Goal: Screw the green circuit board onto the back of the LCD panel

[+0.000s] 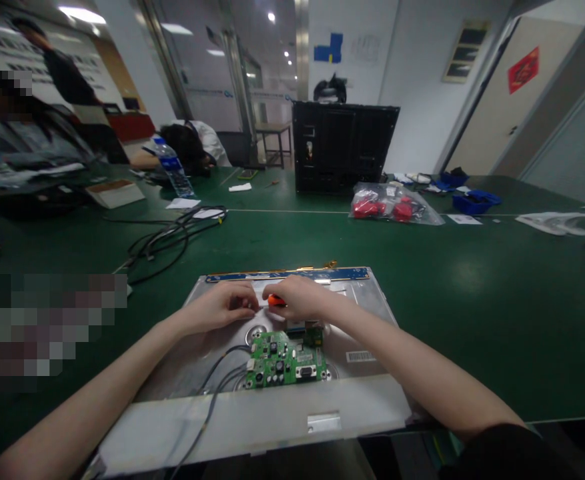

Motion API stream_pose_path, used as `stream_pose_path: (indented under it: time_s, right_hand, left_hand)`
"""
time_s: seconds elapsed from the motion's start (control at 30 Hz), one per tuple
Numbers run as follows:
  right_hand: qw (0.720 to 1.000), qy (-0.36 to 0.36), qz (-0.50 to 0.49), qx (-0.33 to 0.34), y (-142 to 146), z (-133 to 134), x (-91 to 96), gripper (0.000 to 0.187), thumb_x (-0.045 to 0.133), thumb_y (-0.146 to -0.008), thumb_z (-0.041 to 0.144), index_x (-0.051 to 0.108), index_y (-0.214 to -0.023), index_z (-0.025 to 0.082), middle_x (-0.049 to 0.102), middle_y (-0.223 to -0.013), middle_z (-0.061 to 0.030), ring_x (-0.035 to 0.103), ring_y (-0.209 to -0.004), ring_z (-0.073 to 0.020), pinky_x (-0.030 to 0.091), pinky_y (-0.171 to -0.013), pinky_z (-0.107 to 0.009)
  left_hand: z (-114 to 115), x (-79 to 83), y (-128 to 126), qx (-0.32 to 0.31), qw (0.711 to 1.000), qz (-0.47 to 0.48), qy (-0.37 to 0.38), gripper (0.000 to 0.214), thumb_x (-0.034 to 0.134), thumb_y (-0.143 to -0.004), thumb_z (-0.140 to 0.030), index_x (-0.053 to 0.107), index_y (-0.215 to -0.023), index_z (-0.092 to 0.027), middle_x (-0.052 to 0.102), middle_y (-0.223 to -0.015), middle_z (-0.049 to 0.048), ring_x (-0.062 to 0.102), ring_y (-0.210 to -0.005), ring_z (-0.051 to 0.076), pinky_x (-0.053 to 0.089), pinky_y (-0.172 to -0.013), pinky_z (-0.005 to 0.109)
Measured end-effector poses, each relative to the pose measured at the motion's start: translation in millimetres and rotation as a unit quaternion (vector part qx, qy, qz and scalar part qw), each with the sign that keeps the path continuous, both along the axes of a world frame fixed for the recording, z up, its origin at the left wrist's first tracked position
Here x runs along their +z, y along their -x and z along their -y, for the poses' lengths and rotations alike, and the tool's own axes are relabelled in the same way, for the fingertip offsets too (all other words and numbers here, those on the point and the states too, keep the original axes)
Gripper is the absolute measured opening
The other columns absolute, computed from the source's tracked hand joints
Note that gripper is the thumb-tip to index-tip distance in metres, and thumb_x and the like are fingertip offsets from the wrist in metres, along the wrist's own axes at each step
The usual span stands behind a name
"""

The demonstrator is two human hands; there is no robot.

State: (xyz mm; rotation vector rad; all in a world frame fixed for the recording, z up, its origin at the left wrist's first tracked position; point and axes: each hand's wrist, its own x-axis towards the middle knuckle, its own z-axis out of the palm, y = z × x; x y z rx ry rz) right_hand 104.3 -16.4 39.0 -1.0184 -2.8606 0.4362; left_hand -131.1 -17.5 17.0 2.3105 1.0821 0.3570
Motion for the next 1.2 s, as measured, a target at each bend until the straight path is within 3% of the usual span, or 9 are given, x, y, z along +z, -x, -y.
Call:
stream_pose_path:
  time_s: [0.13, 0.23, 0.37, 0.5, 0.63, 0.77, 1.03, 1.2]
  right_hand:
    - [0.999, -0.011, -0.024, -0.045, -41, 14, 2.5, 0.025, 0.063, -0.093, 0.016, 0.071, -0.117, 0.016, 0.076, -0.109, -0.0112, 0.067, -0.094, -0.0204, 0.044, -0.078, -0.03]
    - [0.997, -0.02, -0.03, -0.068, -72, 31, -1.1, 0.026, 0.059, -0.094, 0.016, 0.071, -0.116, 0.014, 0.073, -0.109, -0.0134, 0.067, -0.093, -0.0231, 0.044, -0.077, -0.032]
    - [0.999, -0.035, -0.001, -0.026, -94, 55, -6.1, 0.037, 0.061, -0.09, 0.018, 0.067, -0.126, 0.017, 0.071, -0.112, -0.0121, 0.064, -0.083, -0.0201, 0.038, -0.067, -0.03]
    - [0.995, -0.095, 0.041, 0.012, -96, 70, -12.1, 0.046, 0.06, -0.092, 0.024, 0.06, -0.138, 0.02, 0.072, -0.114, -0.011, 0.06, -0.069, -0.0153, 0.028, -0.057, -0.029]
    - [0.971, -0.213, 0.079, 0.075, -96, 72, -26.4, 0.038, 0.055, -0.096, 0.022, 0.062, -0.132, 0.013, 0.074, -0.103, -0.0122, 0.055, -0.058, -0.0133, 0.019, -0.05, -0.03]
    - [0.948, -0.279, 0.076, 0.132, -100, 68, -37.3, 0.035, 0.047, -0.101, 0.016, 0.058, -0.133, 0.009, 0.074, -0.094, -0.0103, 0.058, -0.057, -0.0134, 0.022, -0.048, -0.031]
    - [0.964, -0.253, -0.034, 0.068, -101, 67, -43.8, 0.028, 0.057, -0.097, 0.034, 0.068, -0.116, 0.015, 0.074, -0.084, -0.0067, 0.062, -0.064, -0.0145, 0.028, -0.052, -0.028]
    - [0.973, -0.205, -0.107, -0.01, -99, 62, -44.8, 0.02, 0.062, -0.09, 0.021, 0.074, -0.105, 0.017, 0.072, -0.077, -0.0044, 0.058, -0.06, -0.0128, 0.028, -0.054, -0.026]
  left_hand:
    - [5, 8.6, 0, 0.002, 1.0, 0.004, -0.001, 0.016, 0.068, -0.083, -0.029, 0.073, -0.094, -0.019, 0.067, -0.102, 0.0061, 0.062, -0.088, 0.021, 0.048, -0.076, 0.03]
    - [11, 17.9, -2, 0.003, 1.0, 0.012, 0.002, 0.02, 0.068, -0.082, -0.031, 0.073, -0.099, -0.02, 0.065, -0.111, 0.0068, 0.062, -0.096, 0.023, 0.049, -0.081, 0.032]
    - [20, 27.0, -6, -0.051, 0.998, 0.007, 0.026, 0.025, 0.068, -0.079, -0.026, 0.073, -0.104, -0.021, 0.065, -0.112, 0.006, 0.061, -0.105, 0.024, 0.047, -0.094, 0.035]
    - [23, 26.5, -11, -0.079, 0.996, -0.019, 0.045, 0.033, 0.075, -0.074, -0.023, 0.075, -0.107, -0.022, 0.063, -0.115, 0.0058, 0.059, -0.109, 0.026, 0.046, -0.095, 0.036]
    - [22, 23.1, -13, -0.093, 0.993, -0.03, 0.071, 0.029, 0.074, -0.076, -0.022, 0.078, -0.104, -0.023, 0.063, -0.113, 0.0051, 0.06, -0.102, 0.023, 0.047, -0.087, 0.032]
    - [23, 23.1, -13, -0.094, 0.992, -0.027, 0.074, 0.026, 0.073, -0.078, -0.023, 0.08, -0.104, -0.024, 0.063, -0.111, 0.0047, 0.059, -0.098, 0.022, 0.046, -0.084, 0.031]
    - [23, 21.9, -12, -0.1, 0.993, -0.034, 0.043, 0.022, 0.071, -0.081, -0.025, 0.081, -0.101, -0.026, 0.066, -0.111, 0.0046, 0.059, -0.104, 0.023, 0.044, -0.092, 0.033]
    - [18, 17.4, -7, -0.122, 0.992, -0.02, 0.031, 0.017, 0.068, -0.089, -0.027, 0.082, -0.099, -0.026, 0.068, -0.105, 0.0054, 0.06, -0.1, 0.022, 0.045, -0.091, 0.034]
